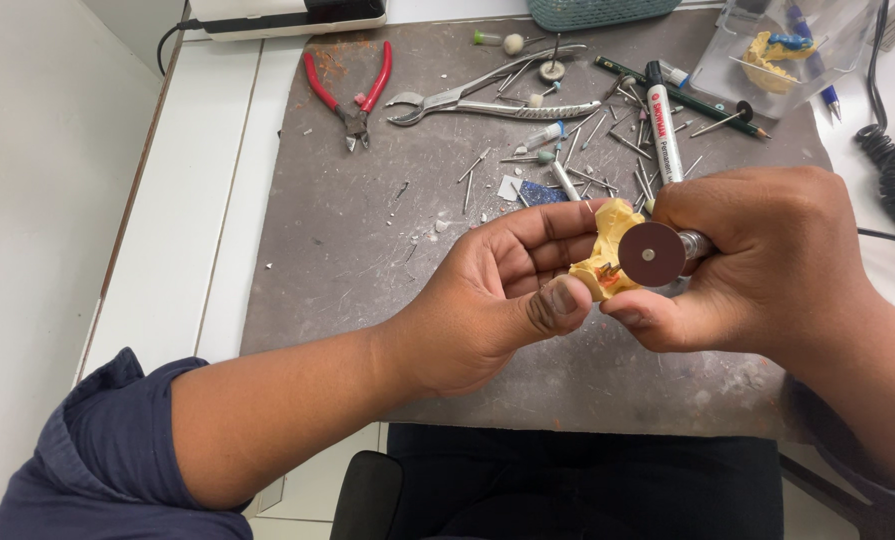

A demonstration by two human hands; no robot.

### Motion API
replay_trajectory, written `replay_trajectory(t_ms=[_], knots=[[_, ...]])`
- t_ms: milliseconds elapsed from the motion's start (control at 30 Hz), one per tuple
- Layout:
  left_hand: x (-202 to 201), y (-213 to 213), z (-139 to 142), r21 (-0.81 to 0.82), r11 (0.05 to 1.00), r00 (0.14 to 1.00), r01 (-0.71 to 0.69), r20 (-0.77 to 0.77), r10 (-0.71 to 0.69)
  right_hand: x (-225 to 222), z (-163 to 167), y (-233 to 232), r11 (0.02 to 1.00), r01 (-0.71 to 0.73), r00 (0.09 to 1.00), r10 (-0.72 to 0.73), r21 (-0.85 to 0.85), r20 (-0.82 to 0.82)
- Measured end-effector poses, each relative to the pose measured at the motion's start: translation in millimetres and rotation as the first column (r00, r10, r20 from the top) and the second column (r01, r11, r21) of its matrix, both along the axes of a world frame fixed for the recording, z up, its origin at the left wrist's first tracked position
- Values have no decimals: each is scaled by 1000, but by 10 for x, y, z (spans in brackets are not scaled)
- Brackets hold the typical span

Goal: The person holds a yellow dental prosthesis in the left hand and uses a rotary grinding tool in the right hand to grind and smooth the inner surface. The person repeatedly repositions the prosthesis to access different areas while the tool is active.

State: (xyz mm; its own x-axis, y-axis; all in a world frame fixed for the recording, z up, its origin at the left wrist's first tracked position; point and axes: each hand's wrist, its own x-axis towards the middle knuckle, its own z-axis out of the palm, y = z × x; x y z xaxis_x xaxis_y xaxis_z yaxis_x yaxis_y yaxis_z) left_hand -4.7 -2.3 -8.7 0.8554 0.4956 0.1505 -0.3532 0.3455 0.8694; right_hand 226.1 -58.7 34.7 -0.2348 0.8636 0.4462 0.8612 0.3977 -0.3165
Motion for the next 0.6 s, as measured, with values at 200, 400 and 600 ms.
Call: replay_trajectory(t_ms=[200, 400, 600], knots=[[-1, 0, 8, 0, 1000, 1000, 0, 3, 0, 3, -11, 2, 1000, -3, 1000, 2, -19, -23], [-3, -3, 16, 0, 1000, 1000, -7, 4, 7, 0, -13, -5, 1000, -5, 1000, 6, 8, -17], [0, -6, 31, 33, 999, 999, -29, -37, 30, 6, -14, 0, 1000, -16, 1000, 16, 15, -16]])
